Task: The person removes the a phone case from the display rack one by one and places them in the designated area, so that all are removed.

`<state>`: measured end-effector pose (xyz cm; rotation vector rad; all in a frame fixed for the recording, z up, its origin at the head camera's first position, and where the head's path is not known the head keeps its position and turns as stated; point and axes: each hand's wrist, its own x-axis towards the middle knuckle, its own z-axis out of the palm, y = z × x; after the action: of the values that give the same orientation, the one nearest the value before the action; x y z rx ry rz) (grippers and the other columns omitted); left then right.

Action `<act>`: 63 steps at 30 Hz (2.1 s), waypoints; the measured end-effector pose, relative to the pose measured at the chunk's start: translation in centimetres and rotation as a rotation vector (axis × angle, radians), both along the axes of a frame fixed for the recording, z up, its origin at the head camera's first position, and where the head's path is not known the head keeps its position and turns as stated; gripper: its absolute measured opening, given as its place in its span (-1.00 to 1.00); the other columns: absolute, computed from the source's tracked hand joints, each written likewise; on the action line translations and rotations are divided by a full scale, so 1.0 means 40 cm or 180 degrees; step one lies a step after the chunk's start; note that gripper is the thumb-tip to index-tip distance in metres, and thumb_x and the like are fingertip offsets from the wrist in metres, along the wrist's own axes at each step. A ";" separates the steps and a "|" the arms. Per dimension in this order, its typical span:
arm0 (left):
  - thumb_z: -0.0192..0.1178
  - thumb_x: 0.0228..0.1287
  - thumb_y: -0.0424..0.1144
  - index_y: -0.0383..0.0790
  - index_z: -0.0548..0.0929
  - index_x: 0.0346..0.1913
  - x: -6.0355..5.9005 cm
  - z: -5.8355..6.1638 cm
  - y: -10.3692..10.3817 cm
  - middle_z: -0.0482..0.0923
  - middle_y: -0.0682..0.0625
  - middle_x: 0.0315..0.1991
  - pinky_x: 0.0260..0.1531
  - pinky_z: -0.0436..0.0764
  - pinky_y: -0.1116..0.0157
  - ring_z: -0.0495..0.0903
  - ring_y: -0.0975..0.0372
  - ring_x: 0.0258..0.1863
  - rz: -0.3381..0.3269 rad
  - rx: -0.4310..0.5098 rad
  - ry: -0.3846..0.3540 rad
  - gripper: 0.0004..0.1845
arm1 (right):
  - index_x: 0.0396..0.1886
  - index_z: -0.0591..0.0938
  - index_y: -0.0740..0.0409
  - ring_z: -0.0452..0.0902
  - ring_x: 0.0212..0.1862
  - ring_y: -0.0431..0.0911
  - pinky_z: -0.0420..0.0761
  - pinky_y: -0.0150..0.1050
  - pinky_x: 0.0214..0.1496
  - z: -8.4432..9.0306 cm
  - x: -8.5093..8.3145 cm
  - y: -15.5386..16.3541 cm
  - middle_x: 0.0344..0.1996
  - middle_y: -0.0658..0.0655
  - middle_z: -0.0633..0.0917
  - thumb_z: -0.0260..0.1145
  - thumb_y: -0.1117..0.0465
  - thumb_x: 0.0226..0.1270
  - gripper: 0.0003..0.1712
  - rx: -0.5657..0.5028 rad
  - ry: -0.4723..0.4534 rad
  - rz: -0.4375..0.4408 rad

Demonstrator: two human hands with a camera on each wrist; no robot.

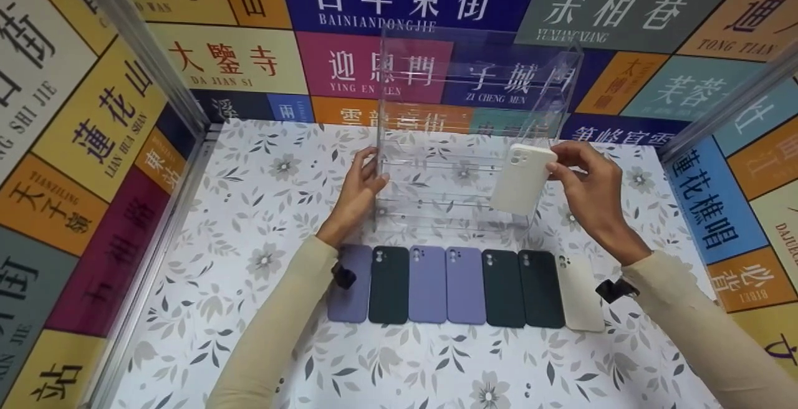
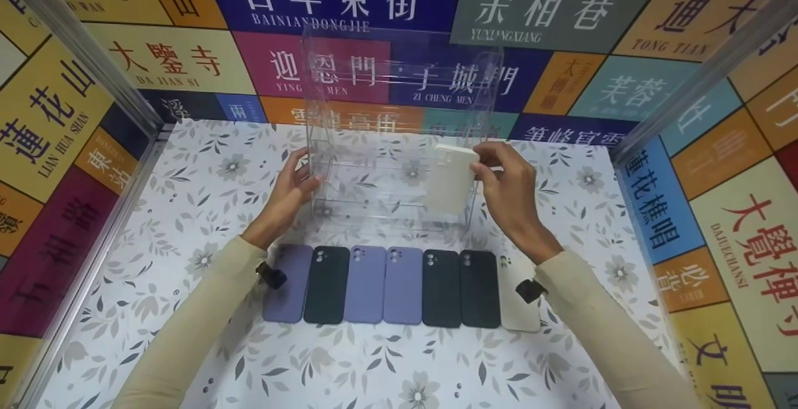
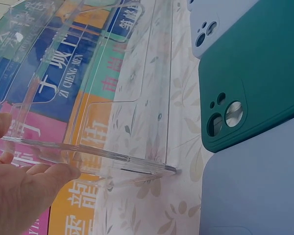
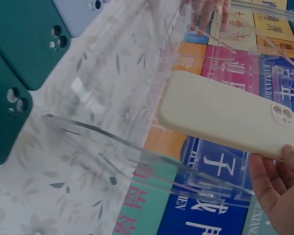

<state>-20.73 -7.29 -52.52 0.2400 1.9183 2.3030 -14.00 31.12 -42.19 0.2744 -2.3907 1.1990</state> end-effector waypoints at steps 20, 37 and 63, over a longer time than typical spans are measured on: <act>0.12 0.62 -0.50 -0.32 0.17 0.69 0.007 0.000 -0.007 0.20 -0.39 0.69 0.60 0.34 -0.05 0.25 -0.13 0.68 -0.0013 -0.0061 -0.0026 -0.31 | 0.18 0.75 0.37 0.76 -0.10 -0.27 0.72 -0.50 -0.07 -0.073 0.068 0.119 -0.01 0.24 0.80 0.41 0.50 0.52 -0.70 -0.0066 -0.0398 -0.0391; 0.12 0.60 -0.53 -0.32 0.18 0.68 0.006 0.006 -0.003 0.23 -0.39 0.68 0.58 0.36 -0.04 0.28 -0.11 0.67 -0.0004 0.0029 -0.0053 -0.30 | 0.28 0.73 0.40 0.74 -0.20 -0.36 0.75 -0.46 -0.12 -0.113 0.089 0.263 -0.11 -0.10 0.77 0.42 0.40 0.56 -0.63 -0.0080 -0.1103 -0.0495; 0.16 0.61 -0.50 -0.26 0.23 0.66 0.005 0.008 -0.004 0.29 -0.39 0.65 0.56 0.39 -0.04 0.35 -0.11 0.64 -0.0004 -0.0021 -0.0074 -0.33 | 0.32 0.56 0.70 0.75 -0.24 -0.38 0.81 -0.33 -0.19 -0.202 0.149 0.463 -0.22 -0.14 0.77 0.33 0.50 0.58 -0.56 0.0062 -0.2169 -0.0064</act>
<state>-20.52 -7.46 -52.20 0.2125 1.9139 2.2882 -8.03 49.64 -50.27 -0.1909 -2.9593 1.4268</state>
